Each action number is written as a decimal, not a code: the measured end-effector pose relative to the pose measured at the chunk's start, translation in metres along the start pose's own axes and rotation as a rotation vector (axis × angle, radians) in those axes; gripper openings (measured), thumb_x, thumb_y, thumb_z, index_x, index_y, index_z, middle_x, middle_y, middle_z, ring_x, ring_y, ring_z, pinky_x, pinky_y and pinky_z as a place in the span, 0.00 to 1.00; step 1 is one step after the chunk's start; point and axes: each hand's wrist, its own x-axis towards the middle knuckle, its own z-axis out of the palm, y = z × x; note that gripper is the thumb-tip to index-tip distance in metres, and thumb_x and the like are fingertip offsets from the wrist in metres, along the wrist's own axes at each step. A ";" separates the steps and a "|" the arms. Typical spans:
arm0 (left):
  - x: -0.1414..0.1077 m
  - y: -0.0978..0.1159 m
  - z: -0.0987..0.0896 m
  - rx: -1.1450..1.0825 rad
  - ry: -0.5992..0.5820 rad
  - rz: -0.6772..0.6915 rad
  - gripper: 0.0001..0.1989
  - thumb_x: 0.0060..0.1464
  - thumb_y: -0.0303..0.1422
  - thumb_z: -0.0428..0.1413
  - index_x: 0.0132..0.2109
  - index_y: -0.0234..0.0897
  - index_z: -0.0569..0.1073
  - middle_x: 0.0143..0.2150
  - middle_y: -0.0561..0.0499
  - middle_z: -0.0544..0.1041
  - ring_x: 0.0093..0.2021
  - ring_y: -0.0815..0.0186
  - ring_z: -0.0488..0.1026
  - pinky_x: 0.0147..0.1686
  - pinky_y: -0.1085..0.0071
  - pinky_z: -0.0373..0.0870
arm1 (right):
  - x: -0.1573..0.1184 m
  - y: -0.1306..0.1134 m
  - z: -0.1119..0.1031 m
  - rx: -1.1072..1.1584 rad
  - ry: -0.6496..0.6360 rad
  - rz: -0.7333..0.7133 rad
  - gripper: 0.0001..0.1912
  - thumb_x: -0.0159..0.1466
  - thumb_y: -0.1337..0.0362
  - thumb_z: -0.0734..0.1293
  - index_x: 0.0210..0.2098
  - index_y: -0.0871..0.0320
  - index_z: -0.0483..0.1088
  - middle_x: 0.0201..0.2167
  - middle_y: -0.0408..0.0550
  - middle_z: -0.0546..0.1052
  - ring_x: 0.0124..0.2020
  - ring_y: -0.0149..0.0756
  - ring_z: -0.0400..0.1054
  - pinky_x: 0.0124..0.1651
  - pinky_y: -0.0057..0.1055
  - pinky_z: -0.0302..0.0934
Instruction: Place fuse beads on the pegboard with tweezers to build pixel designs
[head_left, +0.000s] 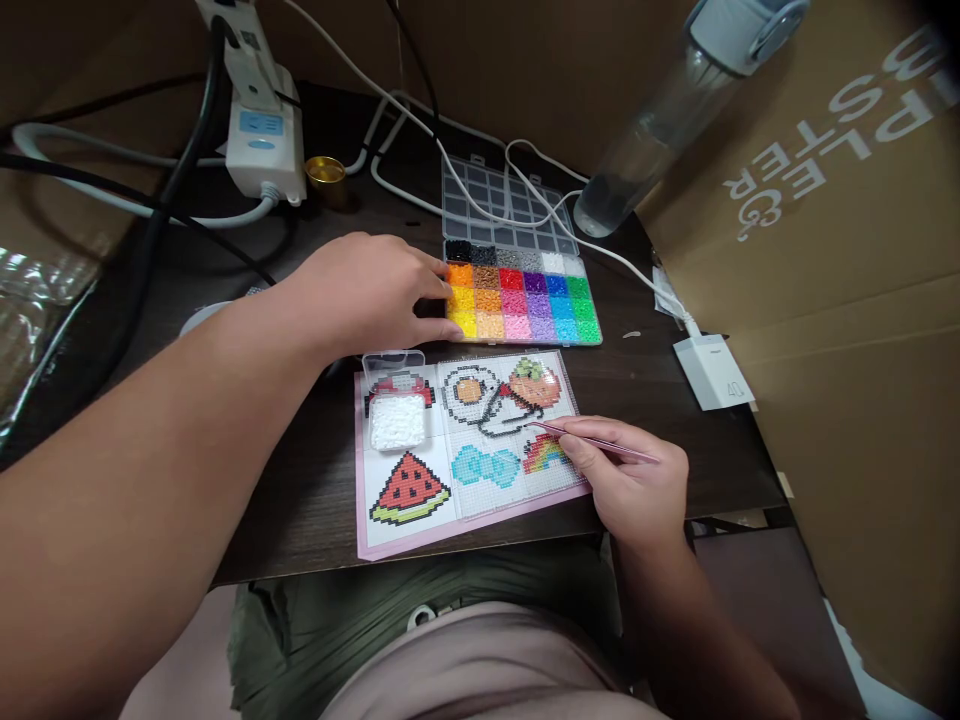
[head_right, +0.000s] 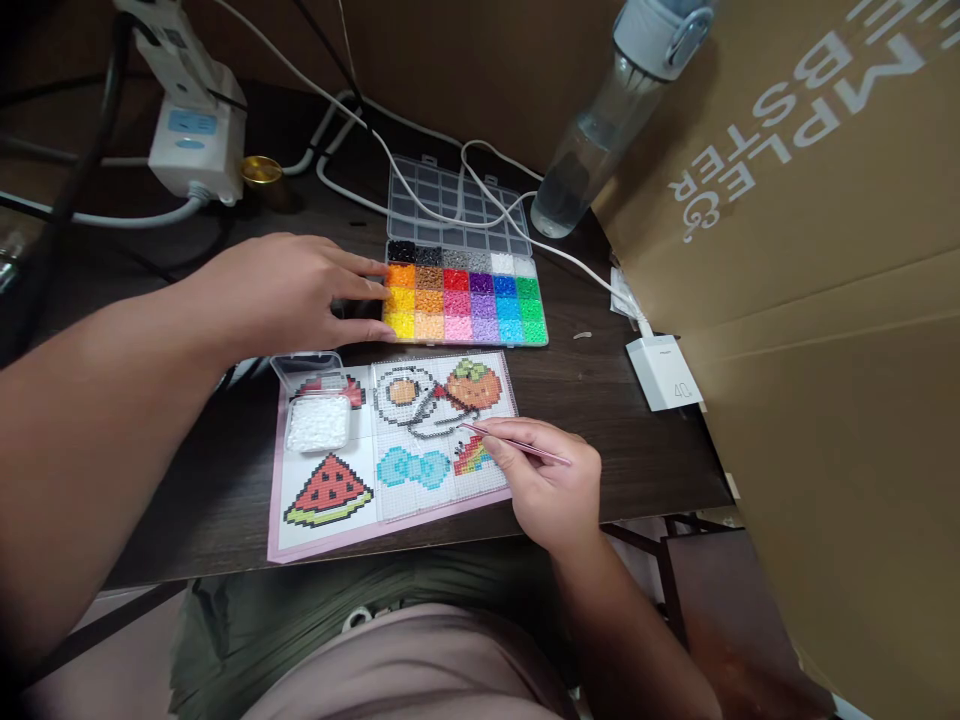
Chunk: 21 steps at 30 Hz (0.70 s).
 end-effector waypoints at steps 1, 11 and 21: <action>0.000 0.000 0.000 -0.005 -0.008 -0.013 0.28 0.75 0.60 0.58 0.65 0.57 0.92 0.82 0.56 0.85 0.77 0.47 0.86 0.78 0.54 0.79 | 0.000 0.000 0.000 -0.003 -0.005 -0.004 0.11 0.67 0.72 0.84 0.39 0.46 0.97 0.37 0.48 0.96 0.36 0.48 0.96 0.42 0.34 0.93; 0.000 0.005 -0.005 0.025 -0.047 -0.042 0.28 0.76 0.58 0.59 0.68 0.53 0.92 0.82 0.54 0.84 0.79 0.42 0.85 0.79 0.50 0.78 | 0.002 0.000 -0.001 0.012 -0.014 -0.040 0.15 0.66 0.75 0.83 0.41 0.45 0.97 0.38 0.45 0.96 0.37 0.46 0.96 0.42 0.31 0.92; 0.000 0.005 -0.003 0.030 -0.043 -0.049 0.26 0.76 0.59 0.60 0.66 0.55 0.92 0.81 0.56 0.85 0.78 0.44 0.86 0.78 0.51 0.79 | -0.006 0.007 -0.001 -0.014 0.159 -0.020 0.08 0.69 0.70 0.85 0.40 0.48 0.96 0.39 0.48 0.96 0.36 0.46 0.95 0.40 0.32 0.91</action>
